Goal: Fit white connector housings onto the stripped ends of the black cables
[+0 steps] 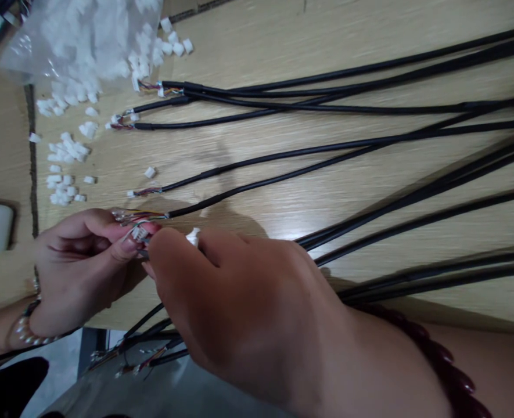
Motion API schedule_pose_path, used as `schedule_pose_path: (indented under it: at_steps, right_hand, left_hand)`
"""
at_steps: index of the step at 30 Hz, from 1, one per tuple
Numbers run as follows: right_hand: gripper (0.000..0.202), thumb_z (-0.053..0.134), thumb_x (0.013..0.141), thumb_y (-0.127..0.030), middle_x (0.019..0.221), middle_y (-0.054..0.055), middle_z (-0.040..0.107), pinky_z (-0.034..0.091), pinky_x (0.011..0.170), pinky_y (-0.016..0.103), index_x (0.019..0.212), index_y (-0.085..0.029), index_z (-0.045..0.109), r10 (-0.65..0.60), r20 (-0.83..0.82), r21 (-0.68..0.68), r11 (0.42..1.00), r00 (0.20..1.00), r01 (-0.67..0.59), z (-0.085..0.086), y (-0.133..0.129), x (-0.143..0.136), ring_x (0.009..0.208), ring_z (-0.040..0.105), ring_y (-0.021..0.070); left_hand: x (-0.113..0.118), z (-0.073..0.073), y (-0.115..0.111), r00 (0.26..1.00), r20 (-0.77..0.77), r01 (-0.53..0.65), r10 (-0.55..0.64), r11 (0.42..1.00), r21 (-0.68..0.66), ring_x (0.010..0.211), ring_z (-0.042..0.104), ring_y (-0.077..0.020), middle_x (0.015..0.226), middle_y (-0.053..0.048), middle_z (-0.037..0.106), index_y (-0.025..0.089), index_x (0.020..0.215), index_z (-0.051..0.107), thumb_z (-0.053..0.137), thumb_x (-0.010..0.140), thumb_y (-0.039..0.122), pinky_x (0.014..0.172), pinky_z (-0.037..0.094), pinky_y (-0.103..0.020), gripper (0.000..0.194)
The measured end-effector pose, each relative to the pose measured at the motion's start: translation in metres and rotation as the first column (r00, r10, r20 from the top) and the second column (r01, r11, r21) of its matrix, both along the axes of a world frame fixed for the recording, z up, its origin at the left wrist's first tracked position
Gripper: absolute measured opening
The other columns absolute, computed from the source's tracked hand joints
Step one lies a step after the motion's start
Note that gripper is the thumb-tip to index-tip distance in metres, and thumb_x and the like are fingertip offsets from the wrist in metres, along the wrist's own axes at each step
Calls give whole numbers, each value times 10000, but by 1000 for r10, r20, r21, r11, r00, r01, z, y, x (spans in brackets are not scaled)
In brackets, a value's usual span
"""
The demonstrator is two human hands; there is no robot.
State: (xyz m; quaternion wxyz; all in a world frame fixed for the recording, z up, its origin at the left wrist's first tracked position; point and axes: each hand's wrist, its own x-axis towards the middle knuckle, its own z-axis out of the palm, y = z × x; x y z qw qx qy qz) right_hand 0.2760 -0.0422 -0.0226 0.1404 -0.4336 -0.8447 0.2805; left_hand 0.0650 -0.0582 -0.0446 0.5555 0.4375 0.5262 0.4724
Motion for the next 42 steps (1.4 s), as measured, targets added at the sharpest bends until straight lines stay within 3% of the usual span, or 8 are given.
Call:
schedule_pose_path:
  at_steps: [6, 11, 16, 25, 29, 32, 42]
  right_hand:
    - [182, 525, 992, -310, 695, -30, 698, 200, 451, 276, 948, -256, 693, 7, -19, 7, 1000, 1000, -7, -1, 0, 0, 503, 633, 153]
    - [248, 532, 1033, -365, 678, -31, 694, 246, 437, 283, 899, -228, 689, -33, -113, 34, 999, 993, 37, -5, 3, -1, 467, 558, 124]
    - [203, 544, 1024, -326, 640, -16, 662, 340, 509, 284, 888, -225, 657, -66, -216, 44, 996, 974, 77, -6, 5, 0, 637, 671, 164]
    - [177, 579, 999, -293, 693, -17, 697, 367, 523, 290, 842, -225, 621, -62, -230, 5, 998, 971, 65, -6, 3, 1, 656, 680, 151]
    - [153, 595, 994, -269, 704, -38, 712, 397, 527, 288, 857, -222, 645, -81, -274, -41, 997, 958, 73, -5, 0, 0, 524, 593, 112]
    - [124, 605, 993, -259, 708, -50, 720, 422, 534, 281, 895, -223, 672, -85, -299, -70, 995, 950, 67, -4, -3, -1, 451, 529, 92]
    - [134, 586, 997, -248, 695, -56, 701, 415, 522, 250, 896, -211, 665, -86, -279, -73, 995, 956, 68, -2, -1, -6, 452, 515, 85]
  left_hand:
    - [0, 2, 0, 999, -28, 33, -33, 999, 18, 897, 804, -140, 947, 47, 836, 295, 847, 829, 853, 856, 177, 856, 694, -238, 120]
    - [-4, 2, 6, 992, 19, 126, -127, 990, 63, 945, 812, -159, 1015, 45, 836, 306, 957, 830, 824, 880, 154, 846, 714, -247, 171]
    - [-9, 0, 9, 980, 15, 197, -199, 977, 83, 981, 815, -190, 1036, 25, 835, 297, 1004, 831, 817, 878, 118, 870, 721, -280, 220]
    - [-9, 4, 10, 965, -203, 215, -168, 947, 238, 914, 806, -173, 982, 53, 836, 315, 980, 827, 843, 861, 118, 834, 718, -315, 231]
    - [-9, 5, 8, 953, -273, 210, -133, 938, 275, 892, 797, -147, 1006, 88, 830, 328, 992, 824, 843, 850, 86, 810, 712, -306, 281]
    - [-8, 5, 5, 952, -287, 194, -105, 934, 300, 884, 795, -148, 1003, 94, 827, 337, 1006, 823, 842, 855, 99, 775, 712, -316, 282]
    - [-8, 0, -1, 942, -330, 182, -67, 925, 333, 888, 774, -108, 1050, 114, 805, 361, 1043, 810, 833, 862, 98, 763, 694, -267, 321]
